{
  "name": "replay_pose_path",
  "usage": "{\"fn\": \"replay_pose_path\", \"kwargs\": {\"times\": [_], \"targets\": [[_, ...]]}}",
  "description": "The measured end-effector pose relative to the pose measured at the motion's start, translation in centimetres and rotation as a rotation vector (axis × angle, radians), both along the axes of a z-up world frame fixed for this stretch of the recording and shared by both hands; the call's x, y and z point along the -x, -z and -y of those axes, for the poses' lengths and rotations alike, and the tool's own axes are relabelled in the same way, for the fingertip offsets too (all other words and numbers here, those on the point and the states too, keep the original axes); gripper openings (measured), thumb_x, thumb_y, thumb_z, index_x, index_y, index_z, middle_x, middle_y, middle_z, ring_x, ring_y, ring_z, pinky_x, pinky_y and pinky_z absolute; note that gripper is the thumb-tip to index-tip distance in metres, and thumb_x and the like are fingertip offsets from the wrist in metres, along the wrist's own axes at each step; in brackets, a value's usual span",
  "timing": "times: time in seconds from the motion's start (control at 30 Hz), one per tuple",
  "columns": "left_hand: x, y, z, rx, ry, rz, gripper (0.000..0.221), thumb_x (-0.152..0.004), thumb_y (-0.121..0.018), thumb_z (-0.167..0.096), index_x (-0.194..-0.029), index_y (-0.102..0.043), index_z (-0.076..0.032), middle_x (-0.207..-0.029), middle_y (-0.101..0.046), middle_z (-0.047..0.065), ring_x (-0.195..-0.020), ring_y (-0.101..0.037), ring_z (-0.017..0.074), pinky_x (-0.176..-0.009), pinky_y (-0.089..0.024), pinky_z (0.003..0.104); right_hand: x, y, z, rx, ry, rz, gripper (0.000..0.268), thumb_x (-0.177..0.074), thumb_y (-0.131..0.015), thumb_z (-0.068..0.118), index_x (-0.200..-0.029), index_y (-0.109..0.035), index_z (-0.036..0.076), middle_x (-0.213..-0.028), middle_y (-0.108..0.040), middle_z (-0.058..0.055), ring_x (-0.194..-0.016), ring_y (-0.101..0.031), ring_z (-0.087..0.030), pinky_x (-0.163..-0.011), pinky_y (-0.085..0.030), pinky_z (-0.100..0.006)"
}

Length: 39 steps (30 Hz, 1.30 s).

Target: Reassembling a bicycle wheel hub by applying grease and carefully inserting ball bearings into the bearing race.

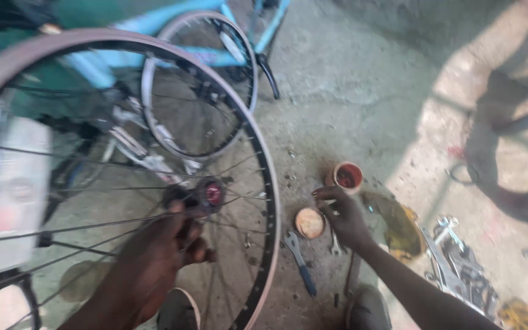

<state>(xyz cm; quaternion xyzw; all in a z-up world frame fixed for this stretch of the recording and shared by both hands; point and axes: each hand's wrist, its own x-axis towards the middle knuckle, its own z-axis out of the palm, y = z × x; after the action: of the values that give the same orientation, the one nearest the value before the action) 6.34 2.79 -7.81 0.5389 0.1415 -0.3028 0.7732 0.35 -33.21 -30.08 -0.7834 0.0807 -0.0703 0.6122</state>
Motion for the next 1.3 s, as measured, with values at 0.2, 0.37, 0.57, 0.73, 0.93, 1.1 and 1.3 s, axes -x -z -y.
{"fn": "replay_pose_path", "kwargs": {"times": [0.2,0.37,0.57,0.73,0.93,1.1,1.3], "targets": [[-0.9,-1.1,0.6,0.304,0.073,0.087,0.032,-0.103,-0.055,-0.038,-0.099,-0.060,-0.006,-0.080,-0.058,0.009,-0.065,-0.057,0.0246,-0.073,-0.057,0.055,-2.3,-26.7,-2.4,0.329,-0.248,0.185,0.021,-0.087,-0.072,0.017,-0.104,-0.075,0.007,-0.107,-0.074,-0.005,-0.085,-0.071,-0.017,-0.070,-0.057,-0.030],[0.8,-6.8,0.9,0.428,0.108,0.129,0.029,-0.106,-0.051,-0.035,-0.110,-0.055,-0.007,-0.085,-0.058,0.010,-0.067,-0.057,0.0238,-0.070,-0.050,0.044,1.3,-41.2,-7.8,0.541,-0.346,0.311,0.033,-0.084,-0.075,0.029,-0.111,-0.076,0.010,-0.102,-0.077,-0.004,-0.086,-0.076,-0.018,-0.075,-0.061,-0.034],[2.7,-8.2,-0.9,0.584,0.231,0.006,0.018,-0.108,-0.047,-0.027,-0.116,-0.051,-0.012,-0.082,-0.056,0.007,-0.064,-0.053,0.0201,-0.068,-0.049,0.044,5.2,-43.6,-14.0,0.675,-0.219,0.371,0.037,-0.081,-0.078,0.028,-0.115,-0.074,0.013,-0.118,-0.072,-0.004,-0.093,-0.075,-0.020,-0.074,-0.063,-0.034],[3.7,-6.7,-1.5,0.532,0.263,-0.053,0.019,-0.103,-0.058,-0.029,-0.108,-0.056,-0.010,-0.080,-0.057,0.007,-0.060,-0.051,0.0194,-0.063,-0.048,0.043,6.5,-39.0,-15.6,0.720,-0.138,0.559,0.049,-0.088,-0.067,0.043,-0.122,-0.073,0.007,-0.129,-0.062,-0.017,-0.104,-0.070,-0.027,-0.082,-0.065,-0.039],[4.3,-6.8,-2.0,0.374,0.256,-0.137,0.041,-0.110,-0.046,-0.042,-0.123,-0.061,-0.006,-0.076,-0.052,0.003,-0.056,-0.048,0.0158,-0.061,-0.049,0.038,5.6,-34.6,-15.0,0.853,-0.131,0.753,0.056,-0.096,-0.052,0.056,-0.137,-0.061,0.020,-0.143,-0.054,-0.022,-0.121,-0.059,-0.033,-0.089,-0.063,-0.044],[4.6,-7.8,-1.3,0.375,0.220,-0.133,0.048,-0.111,-0.041,-0.041,-0.128,-0.061,0.000,-0.074,-0.051,0.004,-0.057,-0.049,0.0161,-0.059,-0.044,0.037,6.0,-34.6,-14.7,0.925,-0.165,0.649,0.060,-0.095,-0.047,0.062,-0.135,-0.066,0.021,-0.143,-0.051,-0.021,-0.121,-0.059,-0.033,-0.094,-0.057,-0.049],[4.8,-7.7,-1.2,0.355,0.215,-0.146,0.044,-0.109,-0.046,-0.043,-0.123,-0.062,-0.004,-0.074,-0.051,0.004,-0.058,-0.048,0.0165,-0.060,-0.045,0.039,5.8,-33.7,-14.7,1.016,-0.157,0.575,0.062,-0.092,-0.046,0.068,-0.139,-0.064,0.032,-0.152,-0.046,-0.019,-0.132,-0.054,-0.037,-0.102,-0.049,-0.058]]}}
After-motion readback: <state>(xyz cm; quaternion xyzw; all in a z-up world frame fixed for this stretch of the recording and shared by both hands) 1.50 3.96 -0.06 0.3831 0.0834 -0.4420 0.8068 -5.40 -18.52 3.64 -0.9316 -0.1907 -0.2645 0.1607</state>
